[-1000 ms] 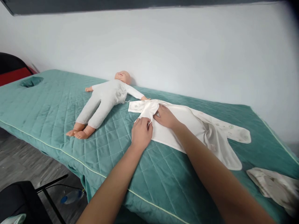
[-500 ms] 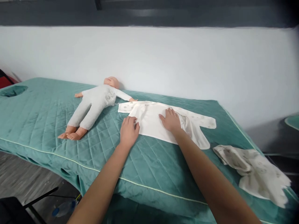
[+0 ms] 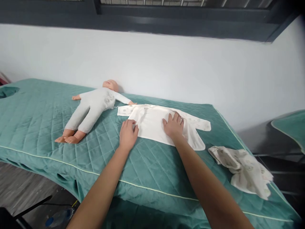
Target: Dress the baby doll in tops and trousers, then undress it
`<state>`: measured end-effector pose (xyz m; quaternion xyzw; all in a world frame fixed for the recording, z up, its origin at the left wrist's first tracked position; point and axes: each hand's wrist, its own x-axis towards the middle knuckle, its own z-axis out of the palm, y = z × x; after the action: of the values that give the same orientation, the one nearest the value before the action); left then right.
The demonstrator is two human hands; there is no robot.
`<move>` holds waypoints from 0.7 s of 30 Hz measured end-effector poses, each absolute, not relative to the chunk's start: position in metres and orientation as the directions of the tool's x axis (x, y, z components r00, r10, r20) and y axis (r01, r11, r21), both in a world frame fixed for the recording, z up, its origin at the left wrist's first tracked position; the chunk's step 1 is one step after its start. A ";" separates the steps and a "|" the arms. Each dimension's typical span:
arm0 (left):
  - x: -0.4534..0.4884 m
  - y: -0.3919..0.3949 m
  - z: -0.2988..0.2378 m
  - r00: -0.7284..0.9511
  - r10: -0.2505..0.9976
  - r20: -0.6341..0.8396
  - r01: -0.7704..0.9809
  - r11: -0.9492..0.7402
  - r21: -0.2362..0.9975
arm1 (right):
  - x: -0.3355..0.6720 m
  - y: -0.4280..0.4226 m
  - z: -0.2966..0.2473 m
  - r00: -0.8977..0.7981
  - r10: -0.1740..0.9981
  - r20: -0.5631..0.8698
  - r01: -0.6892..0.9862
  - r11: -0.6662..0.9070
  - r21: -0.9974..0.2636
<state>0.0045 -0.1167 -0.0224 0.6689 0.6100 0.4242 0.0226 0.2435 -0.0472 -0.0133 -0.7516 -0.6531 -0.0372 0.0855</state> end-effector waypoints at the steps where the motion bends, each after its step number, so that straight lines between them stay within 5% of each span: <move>1: 0.004 -0.117 -0.023 -0.105 0.835 0.540 0.795 -0.256 0.550 | 0.244 -0.047 -0.013 0.142 0.976 0.165 0.988 -0.131 -0.079; 21: 0.004 -0.116 -0.024 -0.105 0.830 0.548 0.769 -0.282 0.574 | 0.242 -0.049 -0.010 0.153 0.966 0.208 0.983 -0.127 -0.135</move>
<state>0.0037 -0.1157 -0.0236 0.6680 0.5983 0.4412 0.0347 0.2418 -0.0491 -0.0100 -0.7498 -0.6498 -0.0345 0.1199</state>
